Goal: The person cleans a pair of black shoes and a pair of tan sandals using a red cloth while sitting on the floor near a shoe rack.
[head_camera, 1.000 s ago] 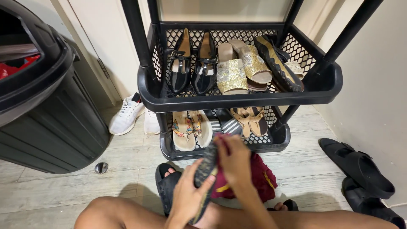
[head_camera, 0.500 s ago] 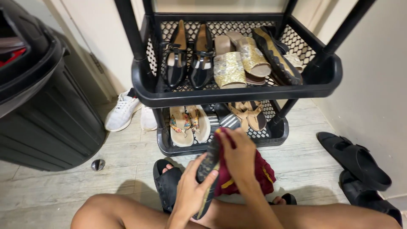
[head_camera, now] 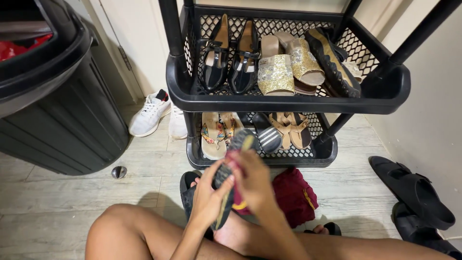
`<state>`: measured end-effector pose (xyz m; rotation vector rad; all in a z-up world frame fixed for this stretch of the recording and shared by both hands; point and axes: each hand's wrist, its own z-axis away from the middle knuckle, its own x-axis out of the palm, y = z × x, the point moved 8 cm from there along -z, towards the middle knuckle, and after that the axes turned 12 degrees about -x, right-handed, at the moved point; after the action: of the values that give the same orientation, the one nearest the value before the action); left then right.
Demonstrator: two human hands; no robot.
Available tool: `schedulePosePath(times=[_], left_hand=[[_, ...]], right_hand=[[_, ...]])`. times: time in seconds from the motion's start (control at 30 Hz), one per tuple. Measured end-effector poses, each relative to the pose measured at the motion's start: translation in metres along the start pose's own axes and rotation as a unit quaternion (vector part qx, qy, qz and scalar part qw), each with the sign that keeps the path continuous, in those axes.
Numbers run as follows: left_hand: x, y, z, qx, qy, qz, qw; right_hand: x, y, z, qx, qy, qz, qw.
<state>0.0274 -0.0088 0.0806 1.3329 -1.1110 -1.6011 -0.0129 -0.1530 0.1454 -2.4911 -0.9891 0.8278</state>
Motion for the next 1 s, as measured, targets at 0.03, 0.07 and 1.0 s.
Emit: schedulePosePath(times=[0.03,0.07,1.0], left_hand=[[-0.001,-0.005,-0.002,-0.002,0.007,0.002,1.000],[-0.003,-0.012,-0.006,-0.025,0.018,0.017,0.999],[0.019,-0.082,-0.034,-0.157,-0.094,0.467,0.865]], right_hand=[[0.015,0.001,0.007,0.039,-0.044,-0.007,0.998],[0.027,0.004,0.012,0.078,-0.088,-0.013,0.993],[0.032,-0.041,0.008,-0.018,-0.166,-0.043,0.985]])
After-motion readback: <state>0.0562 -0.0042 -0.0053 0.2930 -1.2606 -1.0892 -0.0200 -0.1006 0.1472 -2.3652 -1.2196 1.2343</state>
